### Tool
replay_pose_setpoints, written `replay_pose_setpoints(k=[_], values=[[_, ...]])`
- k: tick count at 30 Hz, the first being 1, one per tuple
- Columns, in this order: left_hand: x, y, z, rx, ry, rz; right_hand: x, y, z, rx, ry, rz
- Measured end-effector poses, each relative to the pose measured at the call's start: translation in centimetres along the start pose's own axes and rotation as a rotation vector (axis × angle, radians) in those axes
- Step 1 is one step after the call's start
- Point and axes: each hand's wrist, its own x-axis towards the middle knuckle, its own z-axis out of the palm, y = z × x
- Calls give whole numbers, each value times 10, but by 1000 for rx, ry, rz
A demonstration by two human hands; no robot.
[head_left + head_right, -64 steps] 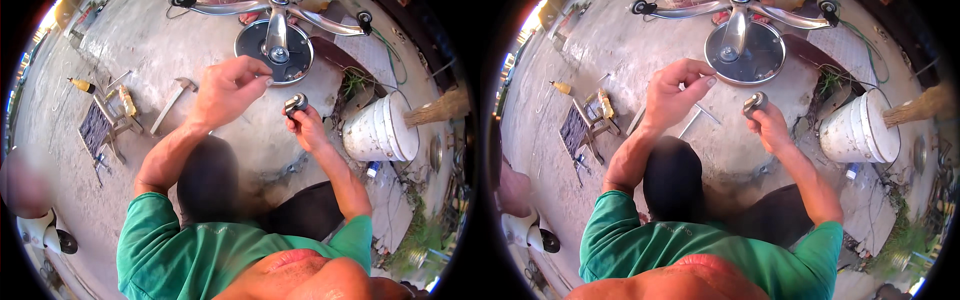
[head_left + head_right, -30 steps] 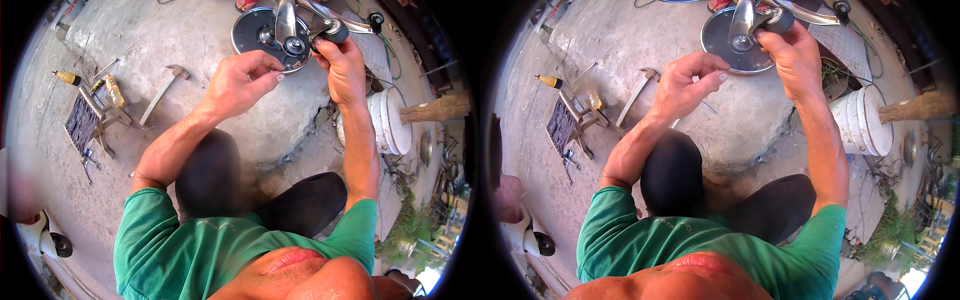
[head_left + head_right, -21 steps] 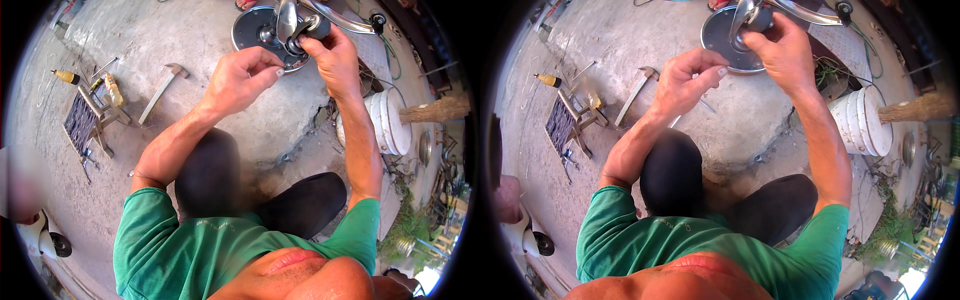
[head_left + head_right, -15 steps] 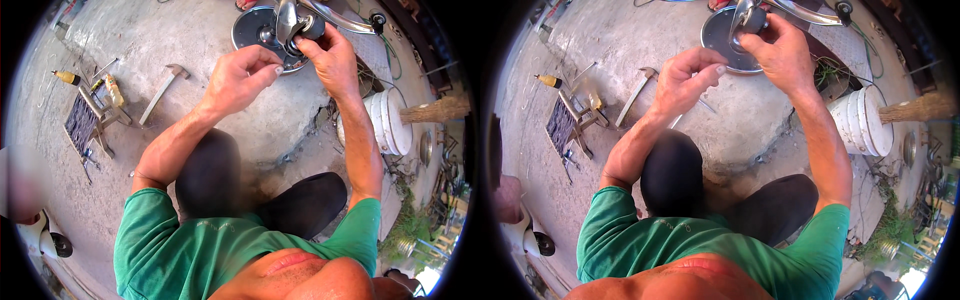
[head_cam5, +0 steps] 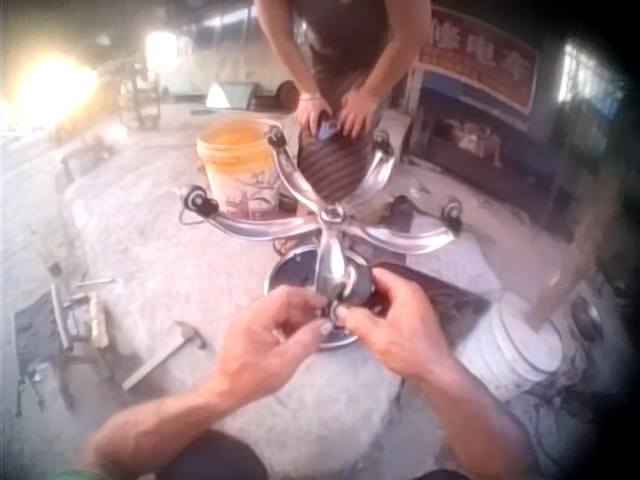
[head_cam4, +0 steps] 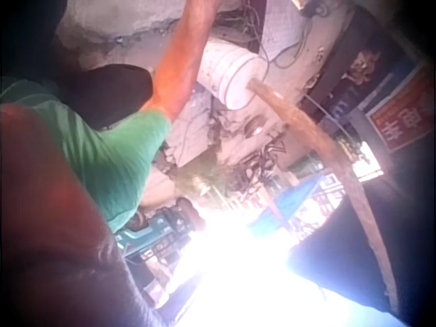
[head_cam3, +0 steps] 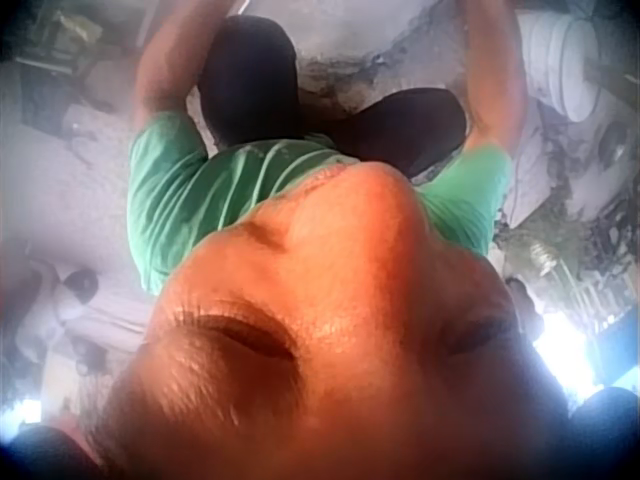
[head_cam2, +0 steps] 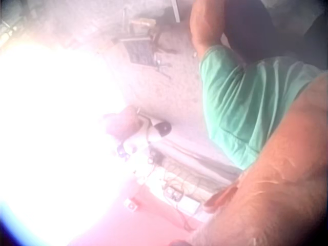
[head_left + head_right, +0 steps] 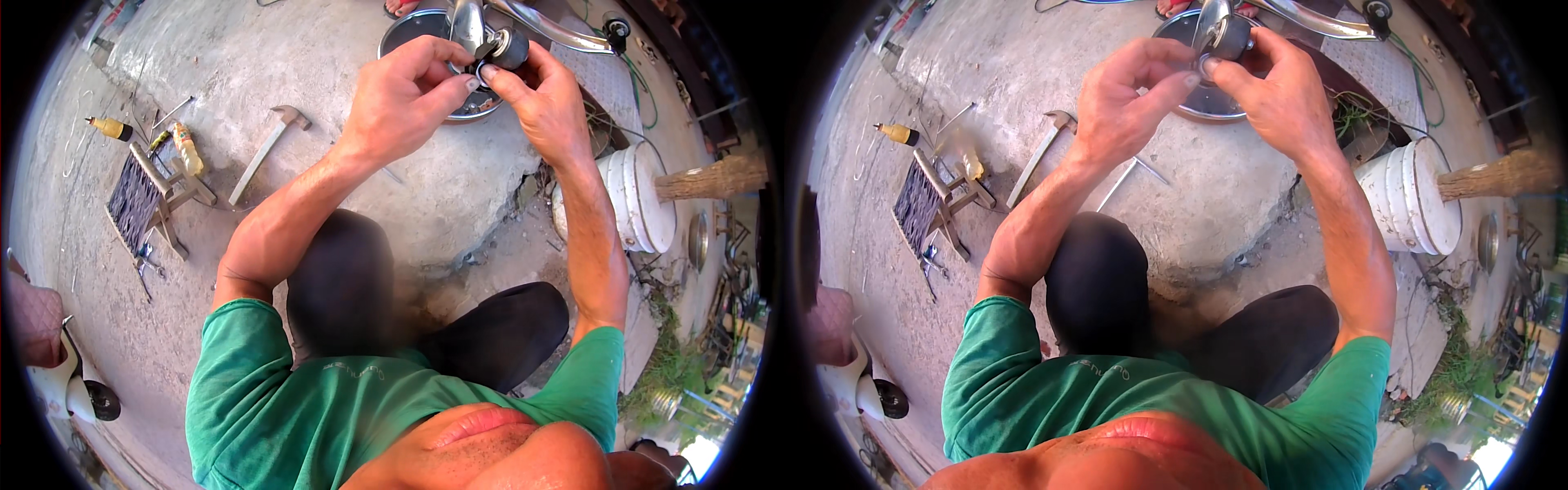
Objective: The person replaces a caster wheel on an office chair base and then uses a T-handle wrench to tighten a central bolt on the underside of the base.
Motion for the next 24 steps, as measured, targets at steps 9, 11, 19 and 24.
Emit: replay_pose_setpoints(k=[9,11,19,24], values=[[7,-3,-1,-35,-21,-46,4,-4,-13,291,-183,166],[8,-8,0,-82,-35,-55,4,-2,-18,288,-222,163],[11,-13,0,-153,-77,-114,4,5,-14,302,-197,143],[17,1,2,-85,-29,-168,1,8,-9,287,-150,93]])
